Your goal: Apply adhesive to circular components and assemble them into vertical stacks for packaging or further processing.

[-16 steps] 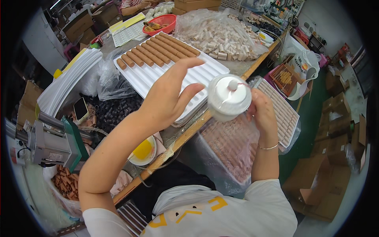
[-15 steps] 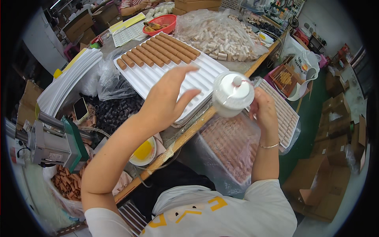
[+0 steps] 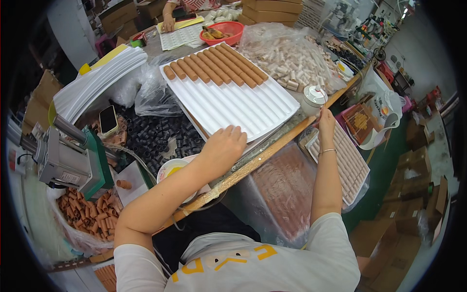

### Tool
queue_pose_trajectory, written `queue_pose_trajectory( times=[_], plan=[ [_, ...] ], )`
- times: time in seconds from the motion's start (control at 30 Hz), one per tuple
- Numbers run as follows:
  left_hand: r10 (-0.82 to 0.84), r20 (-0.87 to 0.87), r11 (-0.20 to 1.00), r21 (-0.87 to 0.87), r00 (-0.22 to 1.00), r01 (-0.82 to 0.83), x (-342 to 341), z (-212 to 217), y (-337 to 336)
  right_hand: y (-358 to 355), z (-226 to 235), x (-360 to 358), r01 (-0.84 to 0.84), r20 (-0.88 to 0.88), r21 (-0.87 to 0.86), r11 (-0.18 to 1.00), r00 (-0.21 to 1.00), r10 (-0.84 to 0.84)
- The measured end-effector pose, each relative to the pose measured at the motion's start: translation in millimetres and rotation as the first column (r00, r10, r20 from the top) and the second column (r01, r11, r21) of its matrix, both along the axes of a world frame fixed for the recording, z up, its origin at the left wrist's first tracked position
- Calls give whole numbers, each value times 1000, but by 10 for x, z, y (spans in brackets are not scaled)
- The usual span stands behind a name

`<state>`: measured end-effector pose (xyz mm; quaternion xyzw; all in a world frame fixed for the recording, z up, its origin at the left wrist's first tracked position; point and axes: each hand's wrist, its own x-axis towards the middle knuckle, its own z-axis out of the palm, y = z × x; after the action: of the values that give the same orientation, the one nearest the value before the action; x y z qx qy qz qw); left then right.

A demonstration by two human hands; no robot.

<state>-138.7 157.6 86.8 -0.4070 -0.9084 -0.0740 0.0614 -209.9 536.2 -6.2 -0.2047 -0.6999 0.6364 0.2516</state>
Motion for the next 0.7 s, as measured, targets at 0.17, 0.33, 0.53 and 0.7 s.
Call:
queue_pose_trajectory(
  times=[0.17,0.33,0.53,0.7],
  plan=[
    [-31,-64,994,99,997,37,67,154,2,-146,-305,-296,19,15,-135,991,1000,-17],
    [-71,-167,992,90,983,87,329,57,160,41,-553,-418,-16,16,-87,996,1000,17],
    [-32,-117,999,18,993,35,492,-123,255,-28,-537,-377,-124,-28,-176,977,992,121],
    [-134,65,920,379,989,99,507,-298,182,-59,-447,-86,-19,81,-190,982,996,35]
  ],
)
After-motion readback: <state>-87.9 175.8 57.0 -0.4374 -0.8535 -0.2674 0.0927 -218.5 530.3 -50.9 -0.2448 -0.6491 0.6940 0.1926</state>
